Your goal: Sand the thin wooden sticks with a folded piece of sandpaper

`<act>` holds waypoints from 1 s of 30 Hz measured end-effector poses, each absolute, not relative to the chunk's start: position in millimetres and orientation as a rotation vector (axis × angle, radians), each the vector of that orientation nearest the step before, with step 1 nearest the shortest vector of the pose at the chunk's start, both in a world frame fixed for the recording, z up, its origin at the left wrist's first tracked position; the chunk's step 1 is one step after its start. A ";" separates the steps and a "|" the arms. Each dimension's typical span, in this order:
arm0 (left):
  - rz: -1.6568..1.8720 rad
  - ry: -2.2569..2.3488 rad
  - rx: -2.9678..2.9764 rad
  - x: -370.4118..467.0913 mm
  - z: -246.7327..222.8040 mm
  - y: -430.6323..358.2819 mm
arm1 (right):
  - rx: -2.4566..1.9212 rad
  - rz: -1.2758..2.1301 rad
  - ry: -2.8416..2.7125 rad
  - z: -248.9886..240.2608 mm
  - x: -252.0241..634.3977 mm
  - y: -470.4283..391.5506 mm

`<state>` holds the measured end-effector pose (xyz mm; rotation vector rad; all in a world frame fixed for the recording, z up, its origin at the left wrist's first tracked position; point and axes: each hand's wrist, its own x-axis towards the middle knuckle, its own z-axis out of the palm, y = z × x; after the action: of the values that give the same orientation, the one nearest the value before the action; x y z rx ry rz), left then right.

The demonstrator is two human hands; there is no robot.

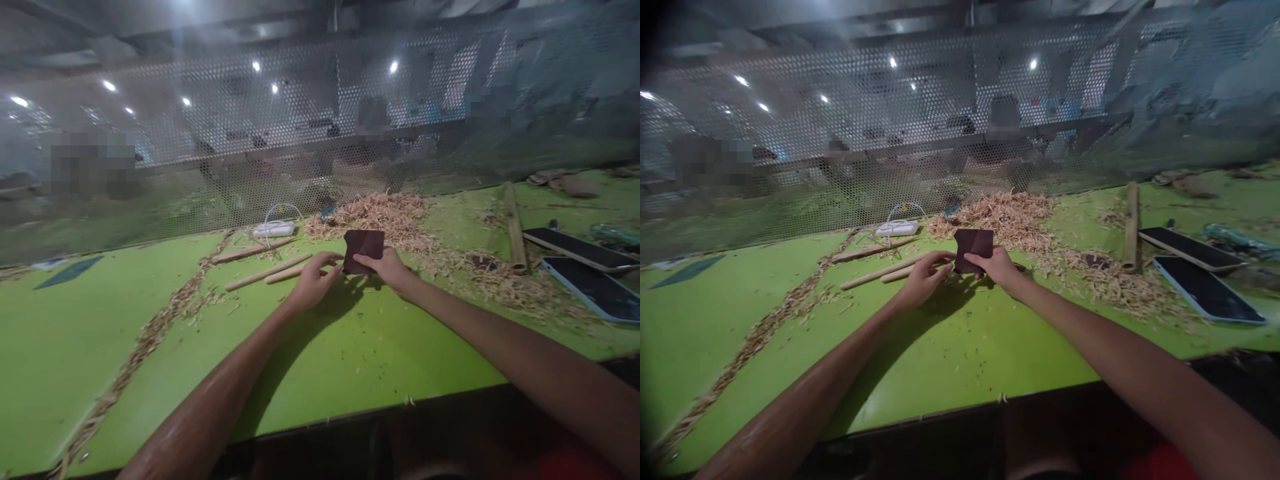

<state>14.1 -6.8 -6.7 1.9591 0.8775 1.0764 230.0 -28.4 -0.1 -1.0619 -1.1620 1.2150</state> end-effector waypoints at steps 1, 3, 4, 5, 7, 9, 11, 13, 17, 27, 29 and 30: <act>1.057 0.879 1.968 14.0 -6.2 -7.1 | -1.089 1.178 -1.165 -0.1 229.3 -28.8; 1.001 0.885 1.990 13.8 -5.3 -7.5 | -1.142 1.091 -1.167 0.0 227.9 -29.2; 0.976 0.888 1.999 13.8 -5.0 -7.6 | -1.147 1.088 -1.171 0.1 227.4 -29.3; 0.960 0.891 2.004 13.8 -4.8 -7.7 | -1.144 1.096 -1.172 0.3 227.1 -29.3; 0.955 0.905 2.003 13.9 -4.9 -7.6 | -1.129 1.124 -1.170 1.2 227.2 -29.7; 0.980 0.933 1.987 14.1 -5.9 -6.9 | -1.120 1.159 -1.170 3.1 227.6 -31.4; 1.034 0.959 1.969 14.4 -7.8 -5.4 | -1.138 1.210 -1.202 6.1 227.3 -34.9; 1.088 0.962 1.937 14.9 -9.8 -3.1 | -1.198 1.242 -1.253 9.6 226.0 -39.2; 1.083 0.865 1.752 16.0 -10.5 0.6 | -1.314 1.154 -1.288 14.2 222.7 -44.1; 0.974 0.774 1.450 11.8 0.6 -2.0 | -1.267 1.298 -1.185 18.6 224.0 -47.7; 0.910 0.727 1.457 9.3 0.1 -1.4 | -1.249 1.321 -1.205 20.2 224.1 -49.1; 0.886 0.711 1.472 8.3 -0.6 -0.8 | -1.237 1.321 -1.218 20.6 224.3 -49.4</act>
<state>8.3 -0.8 -0.6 1.4717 0.7110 0.8861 224.3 -49.4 20.6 -1.2369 -1.2184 1.3212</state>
